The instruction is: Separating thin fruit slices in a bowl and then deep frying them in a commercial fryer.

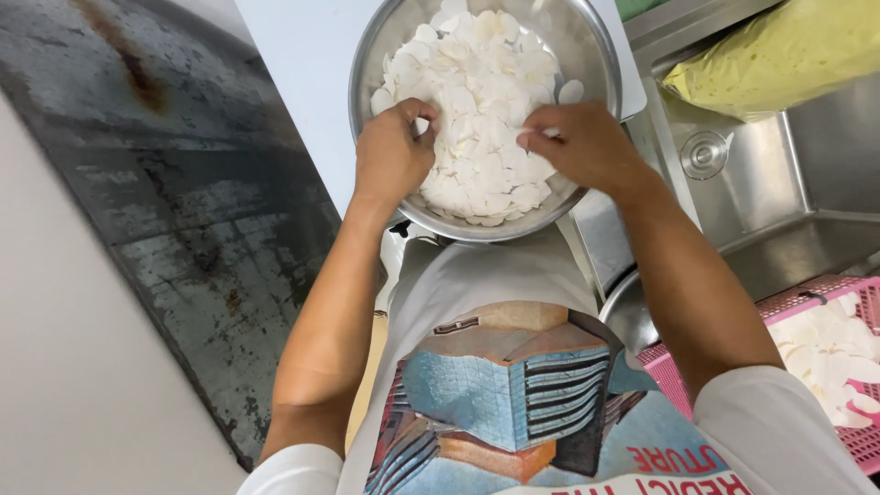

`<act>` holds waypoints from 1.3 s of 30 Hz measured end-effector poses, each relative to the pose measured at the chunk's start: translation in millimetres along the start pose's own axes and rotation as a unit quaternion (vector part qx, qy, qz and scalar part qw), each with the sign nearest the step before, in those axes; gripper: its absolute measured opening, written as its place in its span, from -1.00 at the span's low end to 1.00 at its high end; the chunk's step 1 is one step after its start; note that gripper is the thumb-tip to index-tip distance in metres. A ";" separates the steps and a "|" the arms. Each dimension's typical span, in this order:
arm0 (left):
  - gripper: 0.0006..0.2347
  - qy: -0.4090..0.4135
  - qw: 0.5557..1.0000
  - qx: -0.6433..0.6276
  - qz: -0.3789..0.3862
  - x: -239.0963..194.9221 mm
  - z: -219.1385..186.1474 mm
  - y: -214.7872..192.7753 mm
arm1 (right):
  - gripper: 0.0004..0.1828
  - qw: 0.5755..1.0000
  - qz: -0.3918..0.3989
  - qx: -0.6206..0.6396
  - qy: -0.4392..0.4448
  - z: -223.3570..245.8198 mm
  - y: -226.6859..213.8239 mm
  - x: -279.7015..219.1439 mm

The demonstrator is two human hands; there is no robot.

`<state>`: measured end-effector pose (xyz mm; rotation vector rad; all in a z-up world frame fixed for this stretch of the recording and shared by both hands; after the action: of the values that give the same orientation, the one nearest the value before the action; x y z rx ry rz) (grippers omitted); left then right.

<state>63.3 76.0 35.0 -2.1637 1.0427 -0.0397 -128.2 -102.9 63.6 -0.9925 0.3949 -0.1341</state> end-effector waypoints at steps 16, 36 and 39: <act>-0.88 0.497 0.866 -0.052 0.018 -114.4 -201.7 175.8 | -0.71 0.501 -0.255 0.827 -0.012 -99.6 39.5 -156.0; -0.49 0.408 0.807 -0.103 0.415 -286.4 -318.6 433.4 | -0.78 0.371 -0.689 0.545 0.301 -216.7 85.9 -550.8; -0.38 0.223 0.829 -0.235 0.457 -252.0 -278.6 436.3 | -0.74 0.544 -0.589 0.317 0.507 -249.0 136.0 -590.6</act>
<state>-486.5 -94.9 37.6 -1.8381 2.4933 0.1867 -776.9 -55.2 -15.2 -0.1547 0.5813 -2.0437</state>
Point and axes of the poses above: each hand's wrist, its own x-axis towards the middle knuckle, its own y-axis out of the palm, z = x × y, the point moved 1 cm from there along x, towards the middle knuckle, and after that the axes turned 4 degrees about -y, right-handed, at the moved point
